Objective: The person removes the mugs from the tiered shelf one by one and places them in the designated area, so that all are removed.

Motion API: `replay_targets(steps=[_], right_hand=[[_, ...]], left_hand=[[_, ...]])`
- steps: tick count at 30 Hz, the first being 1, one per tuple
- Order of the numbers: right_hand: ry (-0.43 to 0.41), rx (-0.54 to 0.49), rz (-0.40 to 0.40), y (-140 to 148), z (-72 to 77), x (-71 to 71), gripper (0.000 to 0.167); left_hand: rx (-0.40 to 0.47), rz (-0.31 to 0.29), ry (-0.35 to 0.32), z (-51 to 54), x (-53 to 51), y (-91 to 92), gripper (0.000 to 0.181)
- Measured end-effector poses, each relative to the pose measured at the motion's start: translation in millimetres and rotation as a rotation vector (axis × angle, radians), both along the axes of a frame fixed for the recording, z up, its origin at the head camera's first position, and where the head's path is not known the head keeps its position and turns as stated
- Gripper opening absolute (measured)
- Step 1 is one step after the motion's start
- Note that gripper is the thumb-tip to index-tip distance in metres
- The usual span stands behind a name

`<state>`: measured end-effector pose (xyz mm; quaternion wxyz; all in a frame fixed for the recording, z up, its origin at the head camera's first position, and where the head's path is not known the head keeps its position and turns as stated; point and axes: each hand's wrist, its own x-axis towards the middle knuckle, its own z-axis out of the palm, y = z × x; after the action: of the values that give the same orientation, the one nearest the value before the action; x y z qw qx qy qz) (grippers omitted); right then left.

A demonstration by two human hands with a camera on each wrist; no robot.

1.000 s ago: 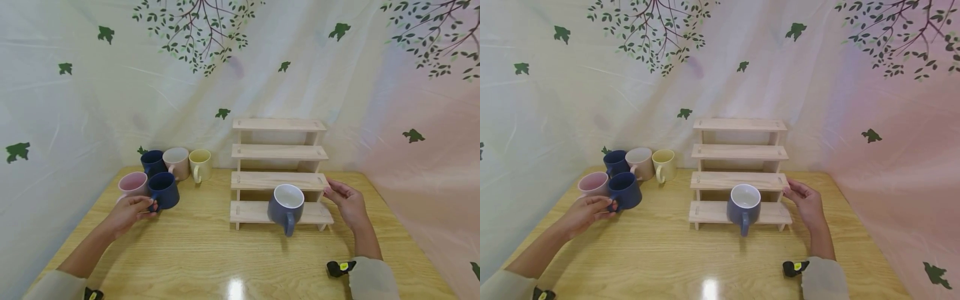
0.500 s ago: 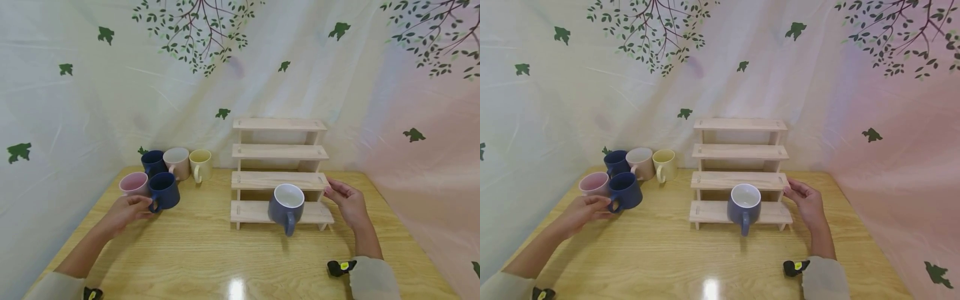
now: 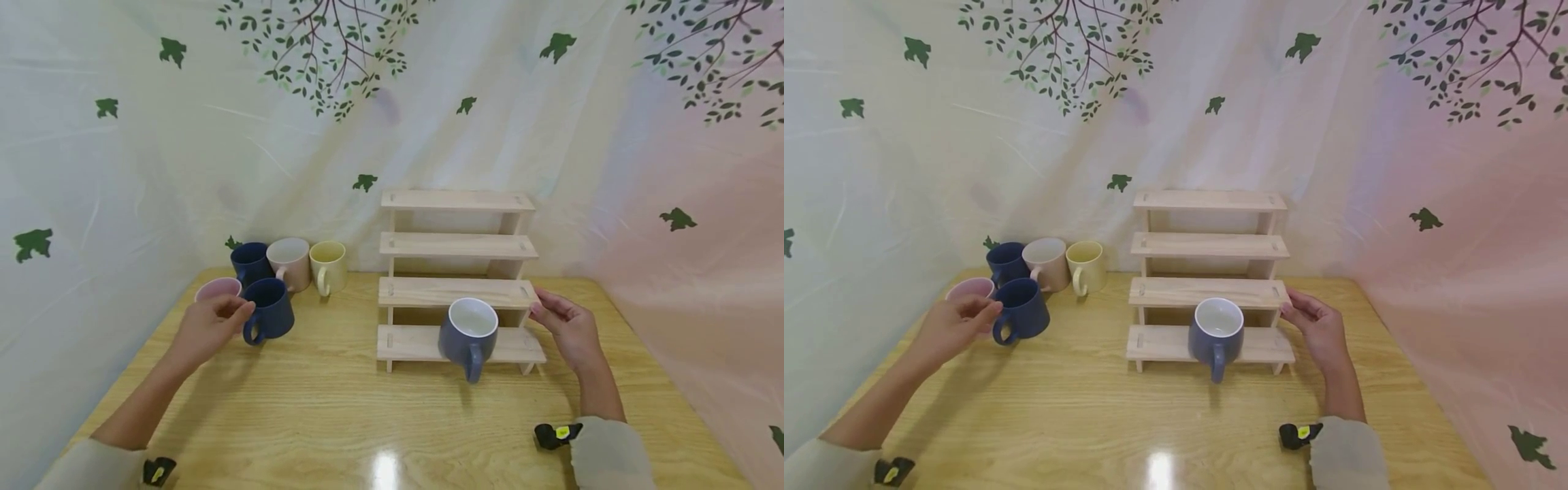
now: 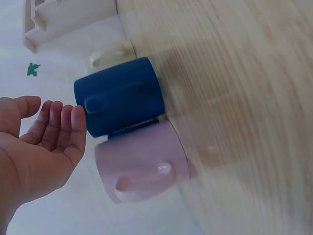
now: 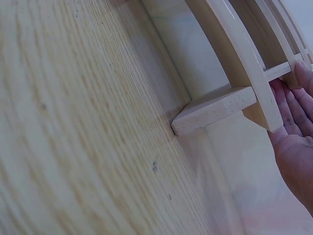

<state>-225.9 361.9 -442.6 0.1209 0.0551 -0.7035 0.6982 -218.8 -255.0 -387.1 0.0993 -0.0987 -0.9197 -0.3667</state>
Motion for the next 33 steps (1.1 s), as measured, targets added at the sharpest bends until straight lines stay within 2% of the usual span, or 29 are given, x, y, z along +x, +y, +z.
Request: replay_targets(steps=[4,9,16,24,33], right_hand=[[-0.016,0.008,-0.007,-0.8,1.4,0.7,0.052],[-0.029,0.016,-0.010,-0.4,2.8,0.1,0.053],[-0.028,-0.004,-0.008,0.3,1.4,0.0,0.052],[-0.006,-0.024,0.003,-1.6,-0.6,0.1,0.048],[-0.003,-0.039,0.004,-1.1,0.0,0.8,0.050]], left_hand=[[0.018,-0.059,0.026,4.1,3.1,17.6,0.029],[0.026,-0.098,0.004,3.9,6.6,38.5,0.026],[0.018,-0.175,0.031,-1.6,3.5,66.3,0.017],[0.051,-0.284,0.004,-9.4,2.1,97.5,0.013],[0.073,-0.433,0.001,-12.0,0.0,132.2,0.013]])
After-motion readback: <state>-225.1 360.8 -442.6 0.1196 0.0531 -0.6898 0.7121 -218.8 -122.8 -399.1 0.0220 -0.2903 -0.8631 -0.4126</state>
